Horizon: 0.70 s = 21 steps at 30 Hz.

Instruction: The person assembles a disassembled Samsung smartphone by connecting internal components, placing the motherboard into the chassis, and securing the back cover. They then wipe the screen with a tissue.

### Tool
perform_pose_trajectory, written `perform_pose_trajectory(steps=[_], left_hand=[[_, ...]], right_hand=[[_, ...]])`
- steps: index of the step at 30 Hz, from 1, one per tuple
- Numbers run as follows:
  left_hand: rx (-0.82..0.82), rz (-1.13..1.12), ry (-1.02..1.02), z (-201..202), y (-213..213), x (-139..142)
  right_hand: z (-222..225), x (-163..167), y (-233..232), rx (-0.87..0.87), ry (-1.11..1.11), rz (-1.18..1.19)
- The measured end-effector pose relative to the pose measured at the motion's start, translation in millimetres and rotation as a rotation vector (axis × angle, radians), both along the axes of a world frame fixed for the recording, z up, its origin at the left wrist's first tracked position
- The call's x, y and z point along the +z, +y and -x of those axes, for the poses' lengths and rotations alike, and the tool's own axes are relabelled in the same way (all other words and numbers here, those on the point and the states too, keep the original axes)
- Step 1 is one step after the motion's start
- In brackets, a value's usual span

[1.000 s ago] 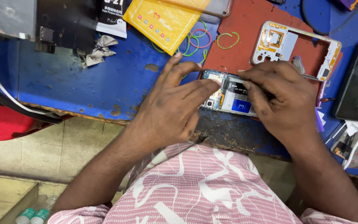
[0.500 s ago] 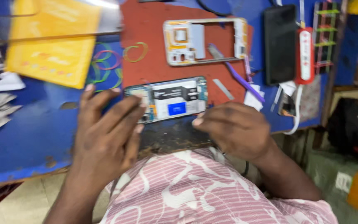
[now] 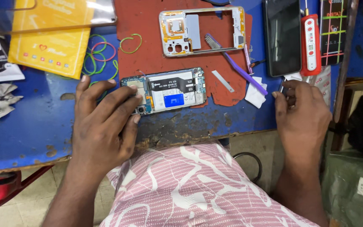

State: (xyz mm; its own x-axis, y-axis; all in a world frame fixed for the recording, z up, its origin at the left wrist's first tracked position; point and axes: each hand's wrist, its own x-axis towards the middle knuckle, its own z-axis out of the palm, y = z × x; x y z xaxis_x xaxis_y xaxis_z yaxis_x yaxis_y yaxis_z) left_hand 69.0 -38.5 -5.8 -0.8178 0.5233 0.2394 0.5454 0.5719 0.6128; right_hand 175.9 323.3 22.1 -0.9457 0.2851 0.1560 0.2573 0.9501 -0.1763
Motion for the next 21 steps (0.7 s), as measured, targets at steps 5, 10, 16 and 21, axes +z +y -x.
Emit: perform_pose_trajectory(steps=[5, 10, 16, 21], left_hand=[[-0.006, -0.004, 0.009, 0, 0, -1], [-0.008, -0.014, 0.01, 0, -2, -1], [-0.016, -0.049, 0.021, 0, -4, -1], [-0.037, -0.08, 0.022, 2, -6, -2]], right_hand=[[3, -3, 4, 0.02, 0.061, -0.019], [8, -9, 1, -0.15, 0.0, 0.093], [-6, 24, 1, -0.206, -0.233, 0.066], [-54, 48, 41, -0.174, -0.475, 0.029]])
